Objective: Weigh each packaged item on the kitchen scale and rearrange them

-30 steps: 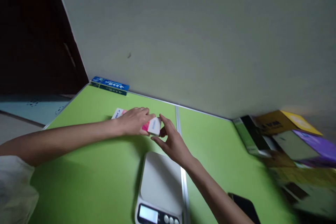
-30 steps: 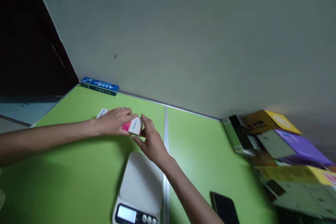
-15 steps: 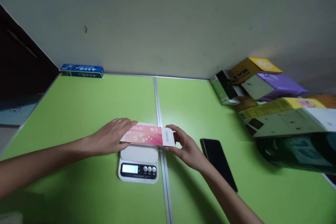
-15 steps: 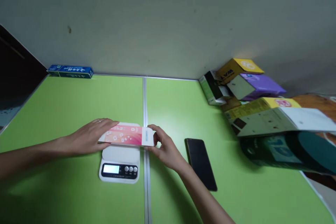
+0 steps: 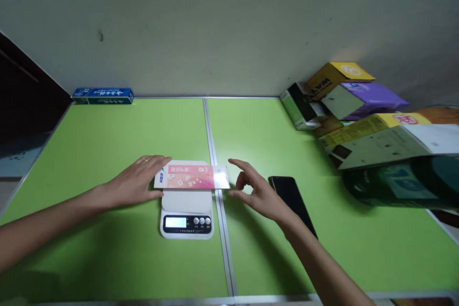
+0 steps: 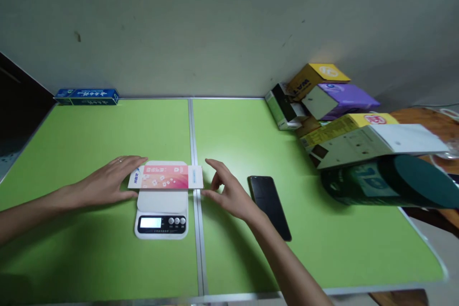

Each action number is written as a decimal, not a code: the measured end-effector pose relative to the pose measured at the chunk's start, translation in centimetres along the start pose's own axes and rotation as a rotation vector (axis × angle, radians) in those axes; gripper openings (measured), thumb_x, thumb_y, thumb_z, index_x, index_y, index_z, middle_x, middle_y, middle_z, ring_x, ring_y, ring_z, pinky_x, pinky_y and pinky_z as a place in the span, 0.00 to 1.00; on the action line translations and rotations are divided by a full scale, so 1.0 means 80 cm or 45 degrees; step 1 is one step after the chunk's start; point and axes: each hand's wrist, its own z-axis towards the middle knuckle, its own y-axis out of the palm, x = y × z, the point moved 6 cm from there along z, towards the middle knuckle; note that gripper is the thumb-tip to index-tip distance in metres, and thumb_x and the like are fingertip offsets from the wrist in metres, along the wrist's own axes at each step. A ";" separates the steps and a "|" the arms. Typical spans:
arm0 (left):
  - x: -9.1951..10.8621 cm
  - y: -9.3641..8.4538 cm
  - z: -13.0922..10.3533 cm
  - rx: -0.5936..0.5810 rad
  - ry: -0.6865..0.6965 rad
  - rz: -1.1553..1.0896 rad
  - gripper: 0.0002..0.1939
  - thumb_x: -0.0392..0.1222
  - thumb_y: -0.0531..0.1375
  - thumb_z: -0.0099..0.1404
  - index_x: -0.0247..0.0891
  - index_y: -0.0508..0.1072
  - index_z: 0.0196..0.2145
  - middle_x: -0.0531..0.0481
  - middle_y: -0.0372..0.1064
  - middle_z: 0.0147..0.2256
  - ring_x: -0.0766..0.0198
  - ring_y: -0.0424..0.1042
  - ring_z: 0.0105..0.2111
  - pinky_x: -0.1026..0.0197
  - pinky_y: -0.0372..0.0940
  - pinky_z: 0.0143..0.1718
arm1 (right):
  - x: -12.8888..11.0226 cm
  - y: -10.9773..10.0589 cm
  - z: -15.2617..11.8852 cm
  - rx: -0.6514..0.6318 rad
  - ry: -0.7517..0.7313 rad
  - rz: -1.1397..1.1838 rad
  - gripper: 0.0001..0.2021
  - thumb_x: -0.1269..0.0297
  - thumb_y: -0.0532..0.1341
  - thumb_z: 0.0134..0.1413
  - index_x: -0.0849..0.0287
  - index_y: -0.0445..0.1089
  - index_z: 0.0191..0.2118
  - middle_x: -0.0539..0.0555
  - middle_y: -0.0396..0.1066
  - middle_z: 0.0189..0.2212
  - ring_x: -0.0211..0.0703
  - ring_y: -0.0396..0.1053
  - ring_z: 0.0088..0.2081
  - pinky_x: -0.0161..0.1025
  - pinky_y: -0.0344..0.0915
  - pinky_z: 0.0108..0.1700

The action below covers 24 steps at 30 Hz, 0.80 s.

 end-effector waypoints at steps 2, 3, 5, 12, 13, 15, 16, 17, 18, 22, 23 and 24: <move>-0.003 -0.003 -0.004 0.012 -0.023 -0.041 0.40 0.56 0.59 0.62 0.41 0.50 0.66 0.38 0.54 0.65 0.42 0.58 0.62 0.37 0.58 0.59 | -0.004 -0.005 -0.001 0.017 -0.022 -0.048 0.31 0.64 0.63 0.56 0.46 0.53 0.62 0.57 0.62 0.51 0.36 0.67 0.31 0.43 0.72 0.40; -0.005 -0.004 -0.006 0.018 -0.035 -0.060 0.40 0.55 0.59 0.61 0.41 0.50 0.66 0.38 0.55 0.64 0.41 0.58 0.61 0.37 0.58 0.59 | -0.006 -0.006 0.000 0.018 -0.033 -0.068 0.30 0.64 0.63 0.56 0.45 0.53 0.63 0.57 0.61 0.53 0.35 0.67 0.31 0.43 0.72 0.40; -0.008 -0.005 -0.009 0.022 -0.057 -0.085 0.40 0.55 0.59 0.61 0.41 0.51 0.66 0.39 0.55 0.64 0.42 0.59 0.61 0.38 0.58 0.59 | -0.011 -0.007 0.001 0.015 -0.055 -0.095 0.30 0.65 0.62 0.57 0.44 0.53 0.63 0.57 0.60 0.55 0.35 0.67 0.31 0.42 0.72 0.39; -0.016 -0.002 -0.013 -0.007 -0.080 -0.085 0.39 0.52 0.59 0.62 0.42 0.51 0.66 0.38 0.56 0.63 0.45 0.62 0.58 0.41 0.62 0.56 | -0.021 0.003 0.005 -0.036 -0.091 -0.111 0.29 0.67 0.61 0.57 0.44 0.54 0.62 0.58 0.57 0.59 0.33 0.66 0.30 0.43 0.73 0.40; -0.015 -0.002 -0.013 -0.003 -0.083 -0.090 0.38 0.52 0.59 0.61 0.42 0.51 0.65 0.38 0.56 0.62 0.45 0.62 0.58 0.41 0.63 0.55 | -0.019 0.005 0.006 -0.051 -0.084 -0.110 0.29 0.67 0.61 0.57 0.45 0.54 0.62 0.58 0.57 0.59 0.34 0.66 0.31 0.43 0.73 0.40; -0.011 -0.003 -0.010 0.010 -0.076 -0.101 0.38 0.52 0.59 0.61 0.42 0.53 0.65 0.39 0.58 0.61 0.45 0.64 0.56 0.42 0.64 0.54 | -0.016 0.010 0.008 -0.078 -0.071 -0.105 0.31 0.68 0.61 0.56 0.46 0.52 0.63 0.60 0.57 0.59 0.35 0.66 0.32 0.43 0.73 0.39; -0.008 -0.004 -0.009 0.017 -0.069 -0.107 0.38 0.53 0.59 0.61 0.42 0.53 0.65 0.40 0.59 0.60 0.45 0.64 0.56 0.43 0.65 0.53 | -0.015 0.012 0.009 -0.087 -0.066 -0.102 0.32 0.69 0.61 0.56 0.47 0.51 0.63 0.60 0.57 0.59 0.36 0.67 0.32 0.44 0.73 0.40; -0.005 -0.004 -0.007 0.024 -0.060 -0.114 0.37 0.53 0.59 0.61 0.42 0.54 0.64 0.40 0.60 0.59 0.45 0.66 0.54 0.43 0.66 0.51 | -0.013 0.015 0.010 -0.094 -0.059 -0.098 0.32 0.70 0.61 0.55 0.48 0.51 0.64 0.61 0.58 0.58 0.36 0.67 0.33 0.44 0.73 0.40; -0.003 -0.003 -0.005 0.031 -0.050 -0.124 0.36 0.53 0.59 0.61 0.42 0.56 0.63 0.40 0.62 0.58 0.46 0.67 0.52 0.45 0.68 0.49 | -0.013 0.017 0.011 -0.097 -0.051 -0.096 0.33 0.71 0.61 0.54 0.49 0.50 0.64 0.61 0.58 0.57 0.37 0.67 0.34 0.45 0.72 0.41; -0.008 -0.001 0.002 0.102 0.002 -0.198 0.27 0.53 0.57 0.63 0.45 0.64 0.58 0.42 0.67 0.52 0.48 0.71 0.45 0.49 0.72 0.39 | -0.018 0.020 0.013 -0.106 -0.027 -0.095 0.32 0.75 0.61 0.51 0.51 0.54 0.61 0.60 0.61 0.55 0.39 0.67 0.36 0.45 0.70 0.43; -0.011 -0.001 0.004 0.129 0.019 -0.214 0.26 0.54 0.57 0.63 0.46 0.65 0.57 0.43 0.67 0.51 0.48 0.72 0.44 0.50 0.72 0.38 | -0.020 0.018 0.013 -0.113 -0.026 -0.095 0.32 0.75 0.61 0.50 0.52 0.55 0.60 0.60 0.62 0.55 0.39 0.67 0.36 0.45 0.70 0.44; -0.015 -0.003 0.008 0.159 0.035 -0.224 0.25 0.55 0.56 0.63 0.48 0.66 0.57 0.43 0.67 0.51 0.48 0.72 0.44 0.50 0.72 0.37 | -0.021 0.016 0.012 -0.118 -0.026 -0.094 0.31 0.75 0.62 0.49 0.52 0.56 0.59 0.60 0.62 0.54 0.39 0.67 0.36 0.45 0.70 0.44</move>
